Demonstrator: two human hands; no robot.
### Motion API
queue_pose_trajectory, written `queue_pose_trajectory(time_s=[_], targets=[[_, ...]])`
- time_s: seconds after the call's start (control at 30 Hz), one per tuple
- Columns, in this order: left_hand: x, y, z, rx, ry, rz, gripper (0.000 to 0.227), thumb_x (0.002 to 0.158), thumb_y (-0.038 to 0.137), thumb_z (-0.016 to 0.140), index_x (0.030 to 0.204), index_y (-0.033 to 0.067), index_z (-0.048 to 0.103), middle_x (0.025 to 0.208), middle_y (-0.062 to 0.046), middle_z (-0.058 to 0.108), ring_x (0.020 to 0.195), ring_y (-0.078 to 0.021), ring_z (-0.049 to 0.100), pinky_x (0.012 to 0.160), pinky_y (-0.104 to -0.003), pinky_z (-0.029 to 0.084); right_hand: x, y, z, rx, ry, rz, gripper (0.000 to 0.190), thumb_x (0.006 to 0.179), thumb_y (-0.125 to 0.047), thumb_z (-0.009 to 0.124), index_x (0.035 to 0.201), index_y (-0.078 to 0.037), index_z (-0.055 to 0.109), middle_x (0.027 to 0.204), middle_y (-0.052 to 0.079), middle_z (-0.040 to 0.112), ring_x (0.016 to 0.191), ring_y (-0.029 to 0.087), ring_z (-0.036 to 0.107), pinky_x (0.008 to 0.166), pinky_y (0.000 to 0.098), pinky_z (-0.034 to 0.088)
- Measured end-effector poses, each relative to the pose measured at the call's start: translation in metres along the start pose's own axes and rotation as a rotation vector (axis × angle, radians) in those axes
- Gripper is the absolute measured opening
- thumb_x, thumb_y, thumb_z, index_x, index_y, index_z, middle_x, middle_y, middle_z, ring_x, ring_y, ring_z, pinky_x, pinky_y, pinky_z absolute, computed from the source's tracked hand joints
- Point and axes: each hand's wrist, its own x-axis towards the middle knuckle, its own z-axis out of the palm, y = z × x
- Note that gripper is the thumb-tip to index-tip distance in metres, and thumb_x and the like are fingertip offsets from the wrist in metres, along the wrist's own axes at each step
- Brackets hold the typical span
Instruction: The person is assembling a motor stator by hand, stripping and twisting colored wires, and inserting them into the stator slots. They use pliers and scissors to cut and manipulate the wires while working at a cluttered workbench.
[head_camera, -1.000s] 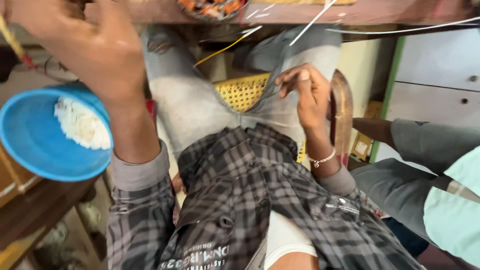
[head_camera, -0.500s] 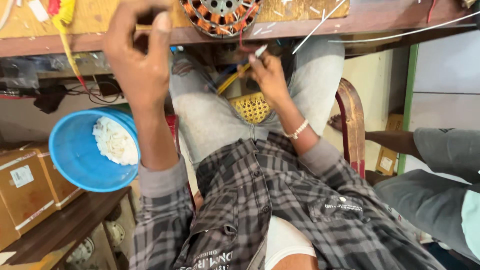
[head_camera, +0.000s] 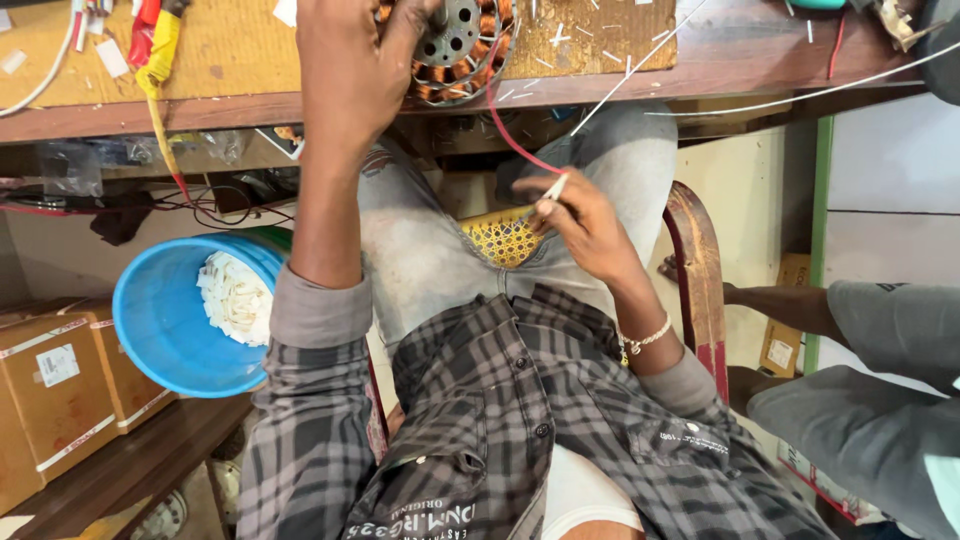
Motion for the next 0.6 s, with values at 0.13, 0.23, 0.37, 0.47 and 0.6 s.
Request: queue_pose_trajectory(time_s=[0.13, 0.23, 0.37, 0.47, 0.6], targets=[[0.006, 0.009, 0.001, -0.065, 0.037, -0.036, 0.008, 0.104, 0.011, 0.076, 0.106, 0.0036, 0.074, 0.092, -0.014, 0.073, 0.081, -0.0299, 0.071, 0.072, -0.038, 0.05, -0.008, 0.008, -0.005, 0.066, 0.353, 0.097, 0.04, 0.099, -0.001, 0.064, 0.138, 0.001, 0.06, 0.086, 0.006, 0.067, 0.073, 0.01, 0.066, 0.064, 0.0243, 0.055], [0.013, 0.018, 0.005, -0.067, 0.099, -0.107, 0.014, 0.101, 0.01, 0.08, 0.11, 0.0019, 0.073, 0.091, -0.014, 0.073, 0.079, -0.0292, 0.069, 0.072, -0.038, 0.051, -0.01, 0.012, -0.014, 0.106, 0.579, 0.087, 0.034, 0.098, 0.001, 0.068, 0.131, 0.003, 0.06, 0.086, 0.008, 0.07, 0.068, 0.011, 0.065, 0.059, 0.0247, 0.051], [0.026, 0.047, 0.002, -0.299, 0.218, -0.2, 0.025, 0.094, 0.01, 0.077, 0.117, 0.0048, 0.07, 0.097, -0.008, 0.076, 0.078, -0.0261, 0.069, 0.071, -0.038, 0.054, -0.014, 0.008, -0.027, 0.192, 0.617, -0.035, 0.018, 0.106, -0.001, 0.065, 0.123, 0.005, 0.063, 0.091, 0.01, 0.073, 0.071, 0.012, 0.064, 0.065, 0.0241, 0.049], [0.015, 0.078, -0.019, 0.235, 0.245, 0.055, 0.039, 0.089, 0.011, 0.084, 0.121, -0.0045, 0.067, 0.115, -0.019, 0.07, 0.096, -0.0367, 0.064, 0.082, -0.043, 0.053, -0.024, -0.003, -0.032, -0.005, 0.42, -0.062, 0.016, 0.102, 0.001, 0.067, 0.118, 0.006, 0.067, 0.102, 0.01, 0.071, 0.09, 0.011, 0.066, 0.082, 0.025, 0.055], [-0.01, 0.091, -0.029, 0.073, 0.153, -0.071, 0.02, 0.096, 0.006, 0.078, 0.115, 0.0042, 0.071, 0.112, -0.011, 0.071, 0.099, -0.0314, 0.069, 0.087, -0.04, 0.056, -0.024, -0.023, -0.037, -0.189, 0.359, -0.083, 0.012, 0.101, 0.002, 0.066, 0.112, 0.005, 0.071, 0.1, 0.011, 0.072, 0.091, 0.011, 0.066, 0.081, 0.0234, 0.053]])
